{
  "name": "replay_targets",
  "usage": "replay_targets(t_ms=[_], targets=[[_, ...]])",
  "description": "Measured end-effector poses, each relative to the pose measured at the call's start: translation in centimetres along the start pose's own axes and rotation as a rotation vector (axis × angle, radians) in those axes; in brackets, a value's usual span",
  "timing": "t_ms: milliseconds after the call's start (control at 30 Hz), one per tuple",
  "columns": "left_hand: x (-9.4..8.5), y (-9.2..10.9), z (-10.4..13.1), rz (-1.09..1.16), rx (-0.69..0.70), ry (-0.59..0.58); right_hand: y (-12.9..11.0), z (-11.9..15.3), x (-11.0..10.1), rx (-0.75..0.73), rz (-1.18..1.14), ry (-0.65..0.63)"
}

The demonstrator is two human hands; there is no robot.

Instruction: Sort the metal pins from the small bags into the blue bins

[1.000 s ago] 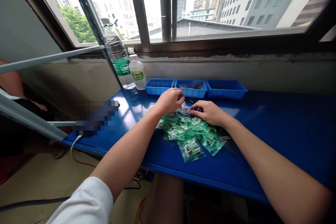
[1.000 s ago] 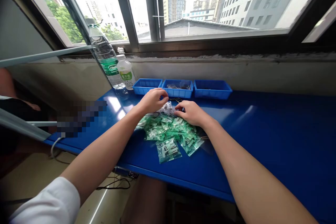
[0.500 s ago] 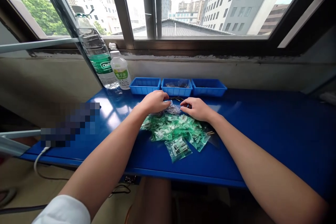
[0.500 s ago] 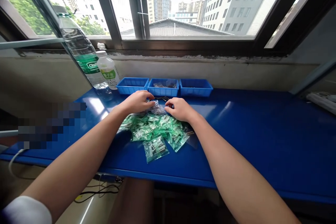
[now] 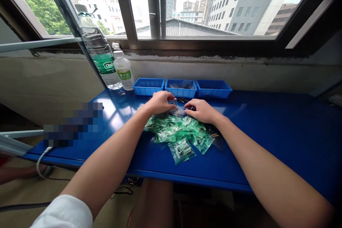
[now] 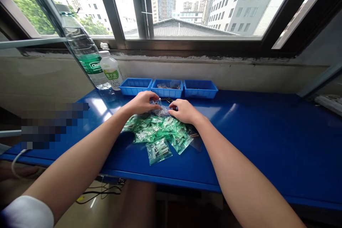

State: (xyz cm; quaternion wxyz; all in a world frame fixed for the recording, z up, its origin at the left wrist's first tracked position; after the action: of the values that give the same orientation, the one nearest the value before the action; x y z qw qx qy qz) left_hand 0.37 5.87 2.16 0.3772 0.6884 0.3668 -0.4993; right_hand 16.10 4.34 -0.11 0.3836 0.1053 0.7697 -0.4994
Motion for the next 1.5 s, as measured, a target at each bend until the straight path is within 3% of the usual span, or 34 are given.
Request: replay_targets(t_ms=[233,400,533,700,1000,1167,1267,1367,1500], targets=[[-1.1,0.0,0.1,0.284,-0.012,0.142,-0.3,0.2,-0.2,0.001,-0.039,0.021],[-1.9,1.0,0.3,0.441,0.007,0.278,-1.7,0.7,-1.4,-0.069,-0.298,0.154],[-1.7,1.8,0.4,0.562,0.003,0.284,-3.1,1.0,-1.4,-0.163,-0.494,0.118],[-1.4,2.5,0.5,0.646,0.021,0.235,-2.8,0.8,-1.0,-0.124,-0.540,0.078],[-0.6,2.3,0.3,0.553,-0.006,0.139,-1.4,0.5,-1.1,-0.042,-0.777,0.142],[-2.2,0.2,0.4,0.258,-0.106,0.331,-0.3,0.4,-2.4,-0.009,-0.765,0.311],[-2.5,-0.8,0.4,0.135,-0.142,0.376,0.4,0.5,-3.3,0.006,-0.771,0.387],[-1.8,-0.6,0.2,0.312,-0.109,0.268,0.7,0.5,-3.3,0.020,-0.832,0.365],[-0.4,2.4,0.4,0.586,0.087,-0.017,0.2,0.5,-2.6,0.011,-0.895,0.284]])
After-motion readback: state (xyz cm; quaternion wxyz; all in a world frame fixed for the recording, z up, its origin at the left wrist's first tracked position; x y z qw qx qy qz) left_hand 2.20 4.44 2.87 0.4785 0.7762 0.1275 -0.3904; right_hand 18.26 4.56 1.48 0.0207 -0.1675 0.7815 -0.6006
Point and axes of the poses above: each hand's wrist, its own z-axis away from the middle knuckle, its own x-axis out of the palm, y = z × x, the point moved 7 cm from there along -z, towards the middle knuckle, and after that the axes turned 14 degrees about -z, right-handed, at the moved point
